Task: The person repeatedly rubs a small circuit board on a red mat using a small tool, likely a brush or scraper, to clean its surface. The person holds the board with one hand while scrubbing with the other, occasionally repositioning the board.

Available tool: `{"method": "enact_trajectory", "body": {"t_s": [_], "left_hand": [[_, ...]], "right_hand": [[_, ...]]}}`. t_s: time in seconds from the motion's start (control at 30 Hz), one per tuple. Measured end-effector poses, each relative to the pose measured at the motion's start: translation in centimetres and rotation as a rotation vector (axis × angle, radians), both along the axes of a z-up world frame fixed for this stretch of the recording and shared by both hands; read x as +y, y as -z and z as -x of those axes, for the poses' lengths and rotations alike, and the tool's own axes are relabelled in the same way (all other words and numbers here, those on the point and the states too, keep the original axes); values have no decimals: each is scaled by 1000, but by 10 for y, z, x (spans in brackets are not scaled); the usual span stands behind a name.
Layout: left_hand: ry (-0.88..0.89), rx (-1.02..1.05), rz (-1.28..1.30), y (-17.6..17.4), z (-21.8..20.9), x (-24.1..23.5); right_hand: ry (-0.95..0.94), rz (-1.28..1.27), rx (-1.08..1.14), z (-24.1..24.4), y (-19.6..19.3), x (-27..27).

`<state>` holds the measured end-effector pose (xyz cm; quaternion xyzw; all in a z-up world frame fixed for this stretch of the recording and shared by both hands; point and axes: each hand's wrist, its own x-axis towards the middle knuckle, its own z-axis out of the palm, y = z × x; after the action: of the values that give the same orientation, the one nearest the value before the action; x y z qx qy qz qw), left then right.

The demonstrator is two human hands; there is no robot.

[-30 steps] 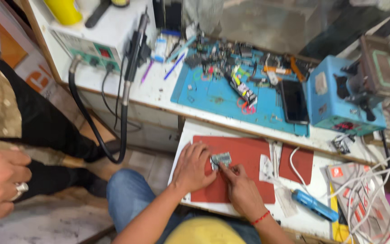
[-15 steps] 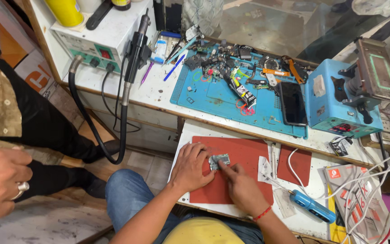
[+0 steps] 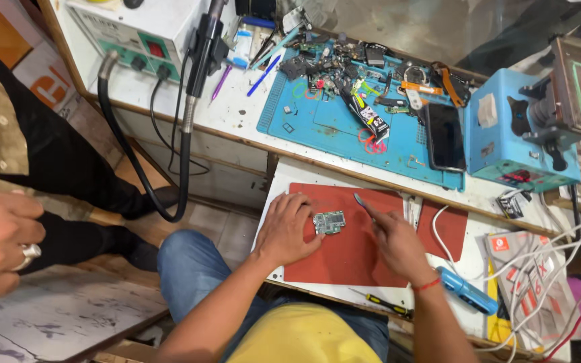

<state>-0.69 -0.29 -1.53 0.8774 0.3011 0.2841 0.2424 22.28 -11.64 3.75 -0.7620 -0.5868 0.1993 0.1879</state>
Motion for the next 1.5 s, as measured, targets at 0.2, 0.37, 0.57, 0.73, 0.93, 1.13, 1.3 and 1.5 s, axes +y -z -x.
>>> {"method": "enact_trajectory", "body": {"t_s": [0.2, 0.37, 0.57, 0.73, 0.93, 1.13, 1.3, 1.5], "left_hand": [[-13, 30, 14, 0, -2, 11], [1, 10, -27, -10, -4, 0], [3, 14, -6, 2, -8, 5], [10, 17, -19, 7, -2, 12], [4, 19, -13, -4, 0, 5], [-1, 22, 0, -5, -2, 9], [0, 24, -25, -4, -3, 4], [9, 10, -5, -5, -1, 7]], "right_hand": [[-139, -153, 74, 37, 41, -3], [-20, 10, 46, 41, 17, -9], [-127, -132, -28, 36, 23, -9], [-160, -106, 66, 51, 24, -3], [-159, 73, 0, 61, 16, -6], [-91, 94, -46, 54, 21, -6], [-63, 0, -66, 54, 22, -8], [-43, 26, -30, 50, 23, -4]]}}
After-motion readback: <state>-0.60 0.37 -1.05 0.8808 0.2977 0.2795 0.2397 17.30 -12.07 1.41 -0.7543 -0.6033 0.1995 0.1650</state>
